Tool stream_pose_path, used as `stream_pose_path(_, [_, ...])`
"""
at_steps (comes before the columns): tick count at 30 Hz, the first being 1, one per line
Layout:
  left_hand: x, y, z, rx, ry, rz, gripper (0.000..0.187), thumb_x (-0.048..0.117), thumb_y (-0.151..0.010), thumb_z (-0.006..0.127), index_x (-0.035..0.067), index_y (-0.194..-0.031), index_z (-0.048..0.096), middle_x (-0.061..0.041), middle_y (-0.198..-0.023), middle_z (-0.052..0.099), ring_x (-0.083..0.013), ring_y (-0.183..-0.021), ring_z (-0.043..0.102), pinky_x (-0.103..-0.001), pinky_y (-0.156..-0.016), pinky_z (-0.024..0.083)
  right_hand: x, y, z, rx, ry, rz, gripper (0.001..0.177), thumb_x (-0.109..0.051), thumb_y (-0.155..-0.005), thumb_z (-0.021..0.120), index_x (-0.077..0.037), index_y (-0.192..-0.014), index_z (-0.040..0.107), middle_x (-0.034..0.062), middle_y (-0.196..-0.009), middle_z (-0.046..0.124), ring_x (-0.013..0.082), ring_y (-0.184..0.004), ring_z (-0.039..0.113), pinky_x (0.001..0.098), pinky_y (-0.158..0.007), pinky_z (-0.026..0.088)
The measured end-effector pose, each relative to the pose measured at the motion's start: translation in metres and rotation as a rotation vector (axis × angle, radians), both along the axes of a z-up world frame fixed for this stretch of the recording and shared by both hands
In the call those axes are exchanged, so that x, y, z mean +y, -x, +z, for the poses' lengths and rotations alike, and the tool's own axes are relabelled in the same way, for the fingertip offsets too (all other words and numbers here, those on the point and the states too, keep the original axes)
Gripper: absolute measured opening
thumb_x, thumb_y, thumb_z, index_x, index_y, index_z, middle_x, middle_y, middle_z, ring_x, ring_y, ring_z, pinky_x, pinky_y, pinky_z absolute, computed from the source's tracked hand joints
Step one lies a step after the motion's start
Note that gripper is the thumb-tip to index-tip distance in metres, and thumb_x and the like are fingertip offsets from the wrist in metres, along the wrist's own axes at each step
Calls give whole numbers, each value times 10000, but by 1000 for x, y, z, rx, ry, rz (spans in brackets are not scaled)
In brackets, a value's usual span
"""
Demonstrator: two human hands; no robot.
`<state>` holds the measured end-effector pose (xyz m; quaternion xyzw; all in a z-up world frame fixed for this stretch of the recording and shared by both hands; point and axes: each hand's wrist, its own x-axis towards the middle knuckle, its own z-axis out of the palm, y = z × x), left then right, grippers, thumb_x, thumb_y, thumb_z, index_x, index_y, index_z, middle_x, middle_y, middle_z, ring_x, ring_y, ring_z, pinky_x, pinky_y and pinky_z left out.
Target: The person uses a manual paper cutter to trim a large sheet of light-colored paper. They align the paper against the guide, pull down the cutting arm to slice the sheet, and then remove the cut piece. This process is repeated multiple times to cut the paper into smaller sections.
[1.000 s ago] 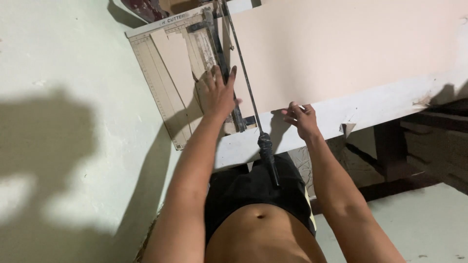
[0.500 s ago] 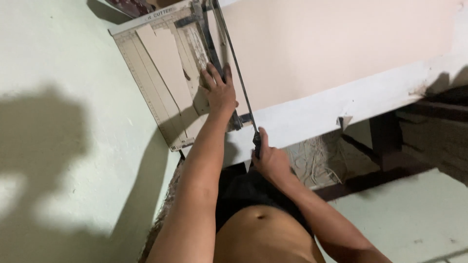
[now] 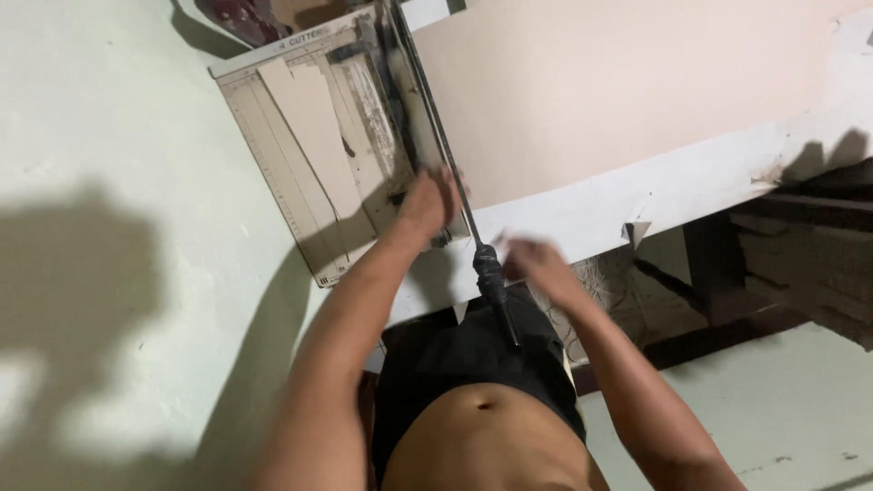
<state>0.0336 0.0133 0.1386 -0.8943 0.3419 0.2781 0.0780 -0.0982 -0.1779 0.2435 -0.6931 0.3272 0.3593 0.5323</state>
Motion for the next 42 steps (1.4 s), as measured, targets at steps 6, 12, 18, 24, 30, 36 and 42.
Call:
stream_pose_path(6, [60, 50, -46, 25, 83, -382, 194, 125, -843, 670, 265, -775, 786, 7, -782, 780, -225, -734, 730, -448, -634, 511, -78, -38, -125, -43, -449, -1017, 1129, -582, -1038, 656, -126, -1628, -192, 293, -1681, -127, 497, -1572, 36, 565, -1271, 69])
stream_pose_path(12, [139, -4, -62, 106, -42, -79, 387, 137, -897, 720, 228, -1269, 670, -36, -1464, 567, -277, -1245, 597, -480, -971, 474, -120, 25, -195, -132, -354, -926, 222, -179, -1024, 711, -178, -994, 491, -41, -777, 560, 198, -719, 697, 406, -803, 696])
stream_pose_path(18, [51, -40, 79, 240, 279, 546, 839, 361, -922, 761, 239, -1612, 301, -244, -1591, 328, -496, -1505, 207, -717, -1164, 243, -81, 13, -225, -157, -391, -869, 181, -100, -1034, 656, -119, -1129, 503, 21, -889, 625, 259, -843, 749, 455, -898, 679])
stream_pose_path(24, [-5, -33, 46, 318, -9, 600, 1128, 304, -899, 817, 119, -1658, 2, -322, -1650, -97, -573, -1508, -80, -814, -1106, 230, -50, -40, -112, 47, -89, -475, 572, -446, -1072, 608, 89, -1271, 578, 236, -1010, 723, 309, -898, 763, 470, -841, 640])
stream_pose_path(30, [-10, -28, 19, 274, -20, 614, 1167, 262, -858, 853, 84, -1651, 15, -353, -1628, -121, -591, -1495, -101, -822, -1030, 320, 37, -59, 91, -65, 296, 424, 665, -538, -1016, 400, -283, -1619, 287, 186, -919, 789, 413, -899, 766, 519, -866, 594])
stream_pose_path(36, [-10, -24, -9, 258, 43, 644, 1163, 91, -811, 846, 114, -1647, 37, -362, -1618, -120, -603, -1484, -118, -879, -984, 295, 70, 29, -5, -60, 448, 670, 837, -200, -960, 574, -137, -1644, 95, 268, -913, 754, 469, -843, 755, 568, -726, 600])
stream_pose_path(42, [-1, -14, -13, 173, 222, 663, 1226, 101, -753, 914, 94, -1652, 81, -375, -1614, -113, -617, -1483, -67, -769, -926, 475, 50, 39, -56, -57, 318, 609, 884, -249, -931, 617, -231, -1623, 66, 311, -981, 734, 530, -968, 717, 620, -865, 553])
